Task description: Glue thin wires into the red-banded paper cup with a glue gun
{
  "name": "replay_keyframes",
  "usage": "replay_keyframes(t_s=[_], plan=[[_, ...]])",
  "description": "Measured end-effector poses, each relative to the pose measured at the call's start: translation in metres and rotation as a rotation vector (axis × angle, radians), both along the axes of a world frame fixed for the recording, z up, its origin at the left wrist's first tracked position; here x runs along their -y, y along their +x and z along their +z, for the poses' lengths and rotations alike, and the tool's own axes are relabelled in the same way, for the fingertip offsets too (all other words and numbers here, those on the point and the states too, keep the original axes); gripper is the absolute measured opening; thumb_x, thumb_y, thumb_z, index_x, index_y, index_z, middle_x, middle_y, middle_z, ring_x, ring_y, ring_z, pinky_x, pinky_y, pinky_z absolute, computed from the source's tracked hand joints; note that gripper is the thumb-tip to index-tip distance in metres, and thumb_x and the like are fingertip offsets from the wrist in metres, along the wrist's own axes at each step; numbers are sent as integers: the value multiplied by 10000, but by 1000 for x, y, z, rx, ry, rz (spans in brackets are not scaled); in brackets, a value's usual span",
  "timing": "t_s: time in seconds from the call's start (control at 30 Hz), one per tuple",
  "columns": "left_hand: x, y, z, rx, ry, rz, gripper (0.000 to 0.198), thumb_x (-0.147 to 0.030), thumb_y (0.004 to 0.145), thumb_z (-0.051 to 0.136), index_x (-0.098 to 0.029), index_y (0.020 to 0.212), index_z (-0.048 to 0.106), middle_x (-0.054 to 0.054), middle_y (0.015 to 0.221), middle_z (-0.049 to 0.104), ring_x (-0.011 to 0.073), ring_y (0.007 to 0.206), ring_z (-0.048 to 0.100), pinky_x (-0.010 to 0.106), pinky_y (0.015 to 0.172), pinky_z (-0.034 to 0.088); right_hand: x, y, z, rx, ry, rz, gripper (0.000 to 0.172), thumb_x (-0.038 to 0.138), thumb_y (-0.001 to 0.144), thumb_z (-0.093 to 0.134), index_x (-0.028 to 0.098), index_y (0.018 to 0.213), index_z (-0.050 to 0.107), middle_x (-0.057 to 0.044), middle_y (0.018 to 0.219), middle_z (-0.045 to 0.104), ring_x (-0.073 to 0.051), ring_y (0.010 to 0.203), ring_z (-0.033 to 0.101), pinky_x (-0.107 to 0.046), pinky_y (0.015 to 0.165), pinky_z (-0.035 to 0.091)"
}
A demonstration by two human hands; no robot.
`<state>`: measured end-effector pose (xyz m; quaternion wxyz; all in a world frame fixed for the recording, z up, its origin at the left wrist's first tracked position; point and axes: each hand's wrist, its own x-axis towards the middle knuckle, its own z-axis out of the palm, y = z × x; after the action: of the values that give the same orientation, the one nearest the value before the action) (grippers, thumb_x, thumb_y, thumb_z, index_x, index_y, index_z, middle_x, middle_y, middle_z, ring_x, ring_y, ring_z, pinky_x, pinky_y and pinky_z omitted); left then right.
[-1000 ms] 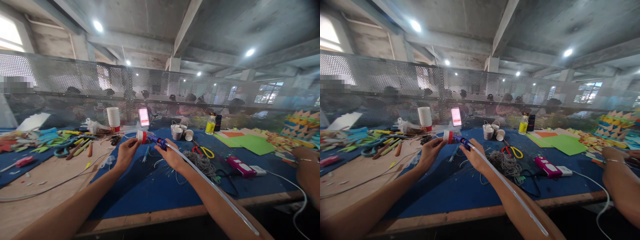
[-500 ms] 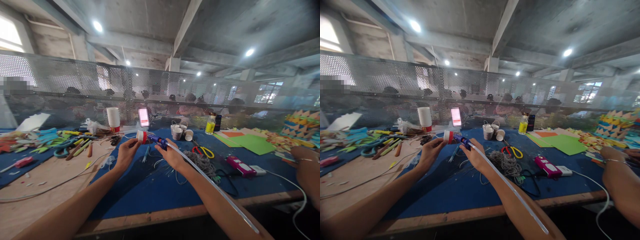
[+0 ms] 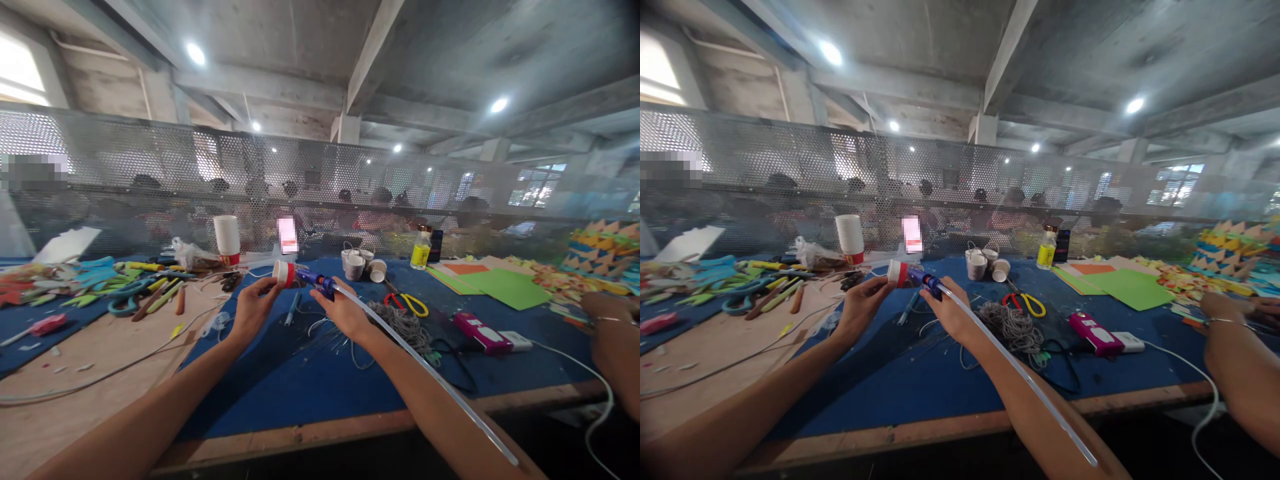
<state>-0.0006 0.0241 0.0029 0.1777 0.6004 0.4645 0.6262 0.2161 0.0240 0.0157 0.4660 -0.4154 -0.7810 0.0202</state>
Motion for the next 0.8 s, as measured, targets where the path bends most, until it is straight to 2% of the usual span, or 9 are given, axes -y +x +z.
replay_keyframes(t_s=[0.23,0.63,0.8], plan=[[5,4,6,53,-9,7,366,-484,707,724,-149,848,766,47,772,716,186,714,581,252,625,427,2,0,2,-3,-15,-9,284,473,904,560,195,881,611,-21,819,610,-168,735,573,-261,705,416],[1,0,2,14,4,1,356,-470,747,700,-153,896,765,52,832,727,187,747,594,256,678,442,-1,0,-3,-2,-10,-4,286,486,902,564,204,861,595,-13,807,606,-166,724,575,-254,684,413],[-1,-2,1,9,16,16,343,-472,755,694,-150,854,759,41,787,711,178,714,574,252,657,426,1,-1,0,25,-16,-10,277,473,909,560,202,861,600,-14,800,605,-166,714,572,-256,682,412]])
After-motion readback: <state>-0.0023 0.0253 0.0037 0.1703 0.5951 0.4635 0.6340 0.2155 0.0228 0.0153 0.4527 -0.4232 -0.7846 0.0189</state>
